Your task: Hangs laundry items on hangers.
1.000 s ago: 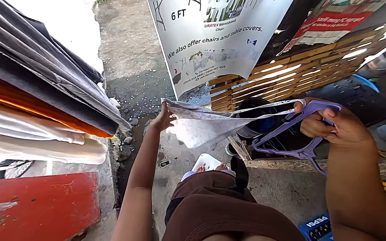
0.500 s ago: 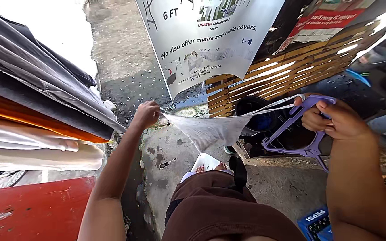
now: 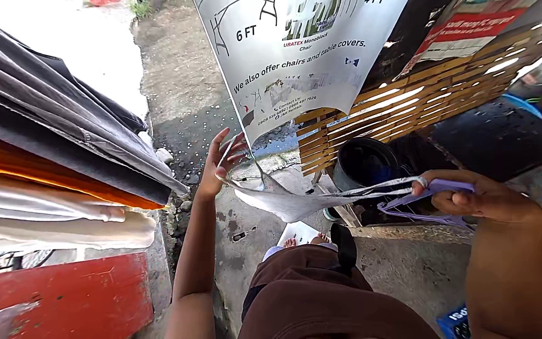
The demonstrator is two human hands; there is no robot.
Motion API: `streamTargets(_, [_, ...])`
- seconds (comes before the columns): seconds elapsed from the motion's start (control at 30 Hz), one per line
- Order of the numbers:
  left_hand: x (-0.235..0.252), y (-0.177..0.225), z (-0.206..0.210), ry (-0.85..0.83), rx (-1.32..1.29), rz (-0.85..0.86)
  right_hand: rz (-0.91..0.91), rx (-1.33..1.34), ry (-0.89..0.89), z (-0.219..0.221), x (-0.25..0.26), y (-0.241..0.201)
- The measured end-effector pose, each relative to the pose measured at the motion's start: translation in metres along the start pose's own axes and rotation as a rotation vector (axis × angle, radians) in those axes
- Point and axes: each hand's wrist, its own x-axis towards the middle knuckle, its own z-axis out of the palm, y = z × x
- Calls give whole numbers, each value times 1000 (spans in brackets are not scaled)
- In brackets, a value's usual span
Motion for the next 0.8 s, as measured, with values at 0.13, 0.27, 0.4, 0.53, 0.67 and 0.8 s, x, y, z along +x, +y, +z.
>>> streamTargets(0.13, [2,31,3,27,210,277,96,-151,-110,6,-3,1])
streamTargets(0.27, [-1,53,11,310,86,270,89,-107,-89,10,-8,11])
streamTargets(0.4, [-10,57,16,291,-102,149,140,55,-7,18,-11,23])
streamTargets(0.53, [-18,58,15,90,-91,106,147,104,57,23,-18,33])
streamTargets(0.67, [-22,58,20,-40,-23,56,110,119,116,26,-22,36])
streamTargets(0.8, [-21,55,30,3,-49,106,125,82,165,25,-27,37])
